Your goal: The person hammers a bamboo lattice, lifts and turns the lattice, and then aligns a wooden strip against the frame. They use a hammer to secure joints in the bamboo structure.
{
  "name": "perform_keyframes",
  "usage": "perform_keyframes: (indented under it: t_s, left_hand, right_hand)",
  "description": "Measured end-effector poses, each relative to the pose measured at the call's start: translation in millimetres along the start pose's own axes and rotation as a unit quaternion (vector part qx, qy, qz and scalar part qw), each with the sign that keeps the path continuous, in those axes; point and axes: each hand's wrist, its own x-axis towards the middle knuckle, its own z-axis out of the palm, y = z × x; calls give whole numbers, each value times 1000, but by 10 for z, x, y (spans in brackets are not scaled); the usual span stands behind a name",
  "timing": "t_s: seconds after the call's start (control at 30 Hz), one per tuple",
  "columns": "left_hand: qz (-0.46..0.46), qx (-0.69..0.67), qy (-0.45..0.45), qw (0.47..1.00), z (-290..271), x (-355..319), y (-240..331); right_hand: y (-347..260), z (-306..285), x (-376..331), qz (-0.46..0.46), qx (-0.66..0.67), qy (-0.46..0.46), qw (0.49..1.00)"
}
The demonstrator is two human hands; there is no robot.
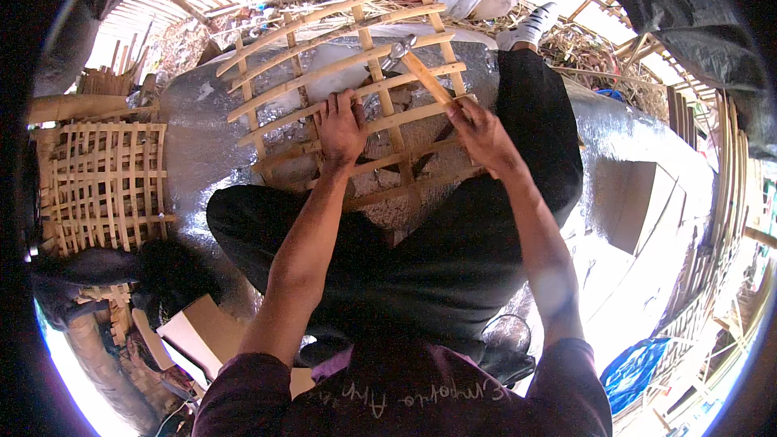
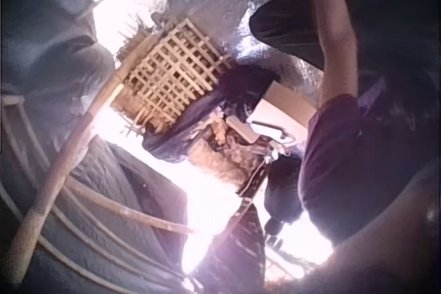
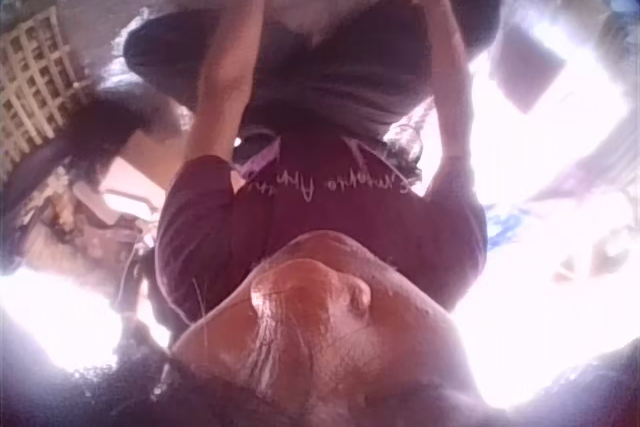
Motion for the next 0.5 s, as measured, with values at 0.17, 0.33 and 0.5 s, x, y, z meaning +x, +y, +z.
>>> perform_keyframes:
  t_s: [0.17,0.33,0.5]
  left_hand:
    - [-7,20,35,999,54,-21,-70]
    - [-7,23,24,999,36,36,-4]
    - [-3,41,42,998,60,40,-68]
  right_hand:
    - [-377,-289,424,55,-87,-88,991]
    - [-411,-320,695,41,-124,-133,983]
    - [-480,-270,800,15,-167,-169,971]
